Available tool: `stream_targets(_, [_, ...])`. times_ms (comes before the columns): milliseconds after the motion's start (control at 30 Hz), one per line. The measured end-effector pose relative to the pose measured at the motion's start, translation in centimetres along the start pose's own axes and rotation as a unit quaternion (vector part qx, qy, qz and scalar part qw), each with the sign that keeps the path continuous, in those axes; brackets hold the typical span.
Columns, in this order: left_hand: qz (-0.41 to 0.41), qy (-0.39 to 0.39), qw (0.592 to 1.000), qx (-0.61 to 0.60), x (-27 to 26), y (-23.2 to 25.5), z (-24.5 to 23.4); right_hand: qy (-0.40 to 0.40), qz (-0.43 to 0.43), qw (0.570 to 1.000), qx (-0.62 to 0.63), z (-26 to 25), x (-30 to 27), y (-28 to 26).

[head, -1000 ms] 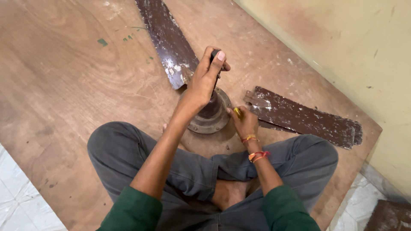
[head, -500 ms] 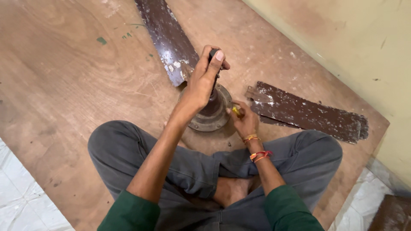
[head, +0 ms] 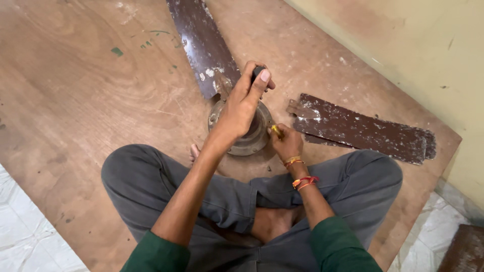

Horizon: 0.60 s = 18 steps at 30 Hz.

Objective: The person sits on the floor and uses a yellow-handled screwdriver to tighten screws on the central hub of a ceiling fan. The fan blades are detached and placed nearby on the floor. The person rotates the hub to access different screw positions.

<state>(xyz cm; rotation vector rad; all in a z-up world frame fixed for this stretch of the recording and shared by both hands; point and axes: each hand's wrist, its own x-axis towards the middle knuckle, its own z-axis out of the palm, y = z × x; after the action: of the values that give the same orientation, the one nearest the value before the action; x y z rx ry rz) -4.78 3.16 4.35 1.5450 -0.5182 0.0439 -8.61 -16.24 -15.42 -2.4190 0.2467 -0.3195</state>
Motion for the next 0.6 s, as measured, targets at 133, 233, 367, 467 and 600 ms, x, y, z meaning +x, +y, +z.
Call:
stream_targets(133, [-0.004, 0.001, 1.0, 0.001, 0.0, 0.1, 0.5, 0.012, 0.018, 0.997, -0.075, -0.1, 0.2, -0.6])
stream_targets(233, [-0.005, 0.009, 1.0, -0.006, -0.1, 0.1, 0.3, 0.019, 0.028, 0.998, -0.06, -0.5, -0.2, -1.2])
stream_targets(367, [-0.023, 0.011, 1.0, 0.016, -0.4, 0.2, -0.6, 0.028, -0.024, 0.999, -0.001, -0.9, -0.6, -1.6])
stream_targets(467, [-0.019, 0.008, 1.0, 0.017, -0.5, 0.3, -0.6, 0.008, -0.001, 0.999, -0.037, -0.9, -0.5, -1.7])
stream_targets(600, [-0.015, -0.002, 1.0, 0.004, -0.8, 0.4, -0.4, 0.018, 0.011, 0.999, -0.03, -0.8, -0.5, -1.6])
